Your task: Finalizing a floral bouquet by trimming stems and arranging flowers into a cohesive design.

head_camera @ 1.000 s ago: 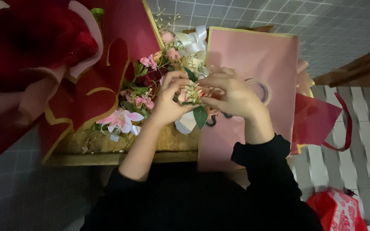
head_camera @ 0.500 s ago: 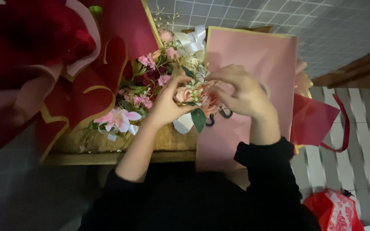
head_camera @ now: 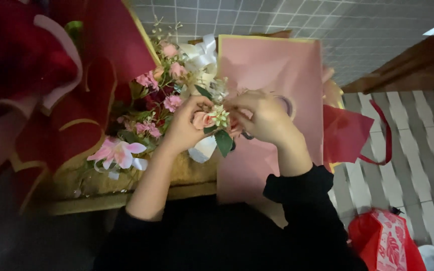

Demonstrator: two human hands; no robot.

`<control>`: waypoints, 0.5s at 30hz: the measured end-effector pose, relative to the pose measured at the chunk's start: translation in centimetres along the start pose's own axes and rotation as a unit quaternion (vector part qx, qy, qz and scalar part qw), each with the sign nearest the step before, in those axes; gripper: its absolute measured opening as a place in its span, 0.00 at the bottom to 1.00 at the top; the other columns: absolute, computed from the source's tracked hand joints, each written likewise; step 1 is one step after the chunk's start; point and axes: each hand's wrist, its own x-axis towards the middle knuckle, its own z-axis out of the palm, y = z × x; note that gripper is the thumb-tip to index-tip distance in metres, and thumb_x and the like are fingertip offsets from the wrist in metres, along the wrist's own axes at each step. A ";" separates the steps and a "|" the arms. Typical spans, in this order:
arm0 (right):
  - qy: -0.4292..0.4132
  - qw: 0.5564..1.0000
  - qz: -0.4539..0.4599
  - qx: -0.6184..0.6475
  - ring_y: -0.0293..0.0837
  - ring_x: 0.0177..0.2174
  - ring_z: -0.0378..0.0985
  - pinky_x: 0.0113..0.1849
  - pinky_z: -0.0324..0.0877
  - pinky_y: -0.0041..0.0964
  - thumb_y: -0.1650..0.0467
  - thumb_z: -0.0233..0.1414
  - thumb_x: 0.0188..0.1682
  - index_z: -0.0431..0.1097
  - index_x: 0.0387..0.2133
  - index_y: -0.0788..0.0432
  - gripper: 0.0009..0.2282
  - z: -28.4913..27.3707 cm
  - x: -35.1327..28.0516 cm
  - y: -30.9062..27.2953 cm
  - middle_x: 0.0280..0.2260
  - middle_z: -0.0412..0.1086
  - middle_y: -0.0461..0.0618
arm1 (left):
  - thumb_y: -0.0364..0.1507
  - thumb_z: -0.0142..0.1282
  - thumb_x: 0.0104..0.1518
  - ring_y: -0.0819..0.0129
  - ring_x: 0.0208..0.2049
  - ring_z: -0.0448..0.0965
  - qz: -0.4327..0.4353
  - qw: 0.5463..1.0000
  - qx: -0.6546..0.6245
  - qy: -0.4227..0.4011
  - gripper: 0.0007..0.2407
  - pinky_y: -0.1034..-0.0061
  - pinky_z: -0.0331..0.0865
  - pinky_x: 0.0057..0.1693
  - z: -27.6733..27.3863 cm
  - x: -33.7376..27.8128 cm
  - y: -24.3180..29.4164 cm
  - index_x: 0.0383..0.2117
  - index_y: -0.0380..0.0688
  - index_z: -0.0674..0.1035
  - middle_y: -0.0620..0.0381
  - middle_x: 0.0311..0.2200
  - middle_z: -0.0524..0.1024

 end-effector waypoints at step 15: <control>-0.036 0.998 0.016 0.058 0.59 0.32 0.81 0.38 0.75 0.50 0.73 0.62 0.43 0.78 0.30 0.56 0.03 2.9 2.9 -0.5 0.27 0.76 0.51 | 0.23 0.78 0.41 0.35 0.46 0.77 -0.040 0.999 0.028 0.017 0.27 0.47 0.70 0.56 -1.0 -0.8 -0.6 0.48 0.38 0.73 0.37 0.39 0.73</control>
